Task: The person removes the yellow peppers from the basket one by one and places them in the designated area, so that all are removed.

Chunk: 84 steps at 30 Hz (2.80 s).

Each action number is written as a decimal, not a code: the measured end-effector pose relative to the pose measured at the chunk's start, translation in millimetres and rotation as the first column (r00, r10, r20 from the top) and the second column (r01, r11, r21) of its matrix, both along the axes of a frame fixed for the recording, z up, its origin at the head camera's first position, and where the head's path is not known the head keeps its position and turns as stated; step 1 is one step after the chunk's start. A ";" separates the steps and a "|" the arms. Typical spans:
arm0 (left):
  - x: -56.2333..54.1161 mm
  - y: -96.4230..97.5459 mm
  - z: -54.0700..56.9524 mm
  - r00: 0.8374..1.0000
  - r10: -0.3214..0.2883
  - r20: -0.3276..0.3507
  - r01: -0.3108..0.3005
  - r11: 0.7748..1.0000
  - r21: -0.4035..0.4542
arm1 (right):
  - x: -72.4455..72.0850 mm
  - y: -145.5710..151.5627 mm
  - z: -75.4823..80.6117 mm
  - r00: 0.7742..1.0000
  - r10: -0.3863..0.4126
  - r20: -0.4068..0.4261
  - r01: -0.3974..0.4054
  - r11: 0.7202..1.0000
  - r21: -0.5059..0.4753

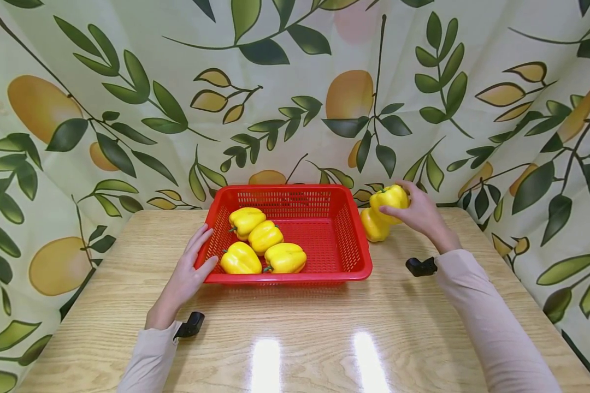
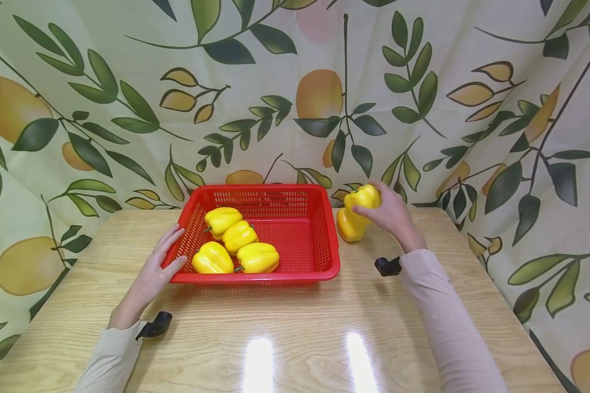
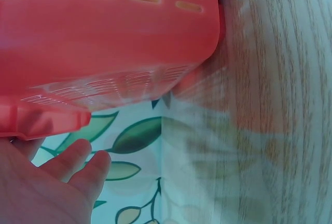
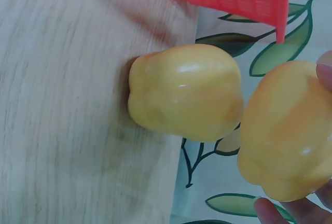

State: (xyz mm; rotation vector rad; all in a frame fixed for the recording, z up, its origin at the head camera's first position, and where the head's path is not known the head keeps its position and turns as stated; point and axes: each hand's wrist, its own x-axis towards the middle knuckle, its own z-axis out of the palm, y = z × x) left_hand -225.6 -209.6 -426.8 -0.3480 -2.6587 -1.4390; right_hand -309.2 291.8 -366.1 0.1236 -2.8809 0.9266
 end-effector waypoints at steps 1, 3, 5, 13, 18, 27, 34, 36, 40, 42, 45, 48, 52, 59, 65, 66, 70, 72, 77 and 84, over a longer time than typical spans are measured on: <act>0.1 0.0 0.1 1.000 0.000 0.002 0.000 1.000 0.000 | -0.2 0.8 -1.0 1.000 -0.005 -0.001 0.005 1.000 0.000; 0.2 0.0 0.0 1.000 0.000 0.003 0.000 1.000 -0.002 | 0.0 1.9 -2.5 1.000 -0.016 -0.001 0.016 1.000 -0.002; 0.2 -0.1 -0.4 1.000 0.001 0.000 -0.001 1.000 -0.003 | 0.1 3.2 -3.7 1.000 -0.027 -0.001 0.027 1.000 -0.004; -0.2 0.7 -0.3 1.000 0.000 -0.007 0.000 1.000 -0.002 | 0.3 10.8 -8.4 0.997 -0.076 -0.006 0.076 0.997 -0.017; -0.5 1.0 0.1 1.000 0.003 -0.007 -0.003 1.000 0.005 | -0.8 15.4 -12.6 0.994 -0.104 -0.025 0.103 0.994 -0.022; 0.2 0.8 0.2 1.000 0.003 0.000 -0.003 1.000 0.004 | 1.0 20.6 -17.4 0.989 -0.150 -0.003 0.150 0.989 -0.020; -0.1 0.8 0.0 1.000 0.007 -0.003 -0.007 1.000 -0.002 | 2.0 26.4 -23.4 0.984 -0.176 -0.006 0.176 0.984 0.007; -0.1 0.9 0.0 1.000 0.006 -0.003 -0.006 1.000 -0.002 | 2.3 27.4 -24.9 0.983 -0.182 -0.005 0.182 0.983 0.011; -0.2 0.7 -0.5 1.000 0.005 -0.003 -0.005 1.000 0.002 | 2.6 28.3 -27.9 0.981 -0.192 0.001 0.192 0.981 0.006; -0.4 0.4 -0.9 1.000 0.006 -0.006 -0.006 1.000 0.003 | 2.1 28.7 -29.4 0.980 -0.198 0.004 0.198 0.980 0.005; -0.7 0.0 -1.9 1.000 0.004 -0.012 -0.004 1.000 -0.001 | 1.1 29.4 -31.6 0.978 -0.208 0.010 0.208 0.978 0.002; -0.7 0.0 -2.5 1.000 0.004 -0.014 -0.004 1.000 -0.003 | -0.1 31.0 -34.4 0.976 -0.219 0.019 0.219 0.976 0.004; -0.2 0.3 -2.3 1.000 0.006 -0.007 -0.006 1.000 -0.007 | -1.1 32.8 -38.6 0.974 -0.226 0.026 0.225 0.974 0.023; -0.4 1.1 -1.2 1.000 0.007 0.000 -0.007 1.000 -0.010 | -2.2 34.2 -45.5 0.969 -0.245 0.023 0.244 0.969 0.026; -1.1 1.3 -1.0 1.000 0.004 0.001 -0.004 1.000 -0.008 | -3.8 36.3 -52.6 0.963 -0.264 0.051 0.262 0.964 0.040; -1.0 1.2 -0.9 1.000 0.003 0.000 -0.003 1.000 -0.007 | -4.1 36.5 -53.9 0.962 -0.268 0.056 0.266 0.963 0.046; -0.8 1.0 -1.0 1.000 0.003 -0.001 -0.003 1.000 -0.007 | -4.3 34.7 -57.7 0.955 -0.288 0.076 0.284 0.957 0.062; -0.7 0.7 -1.2 1.000 0.002 -0.002 -0.002 1.000 -0.006 | -4.2 33.0 -59.3 0.951 -0.297 0.085 0.292 0.954 0.065; -0.4 0.3 -1.4 1.000 0.001 -0.006 -0.001 1.000 -0.004 | -3.9 29.9 -62.0 0.943 -0.314 0.109 0.308 0.949 0.069; -0.3 1.1 -0.9 1.000 0.000 -0.002 0.000 1.000 -0.002 | -3.5 28.4 -65.4 0.944 -0.308 0.113 0.300 0.950 0.083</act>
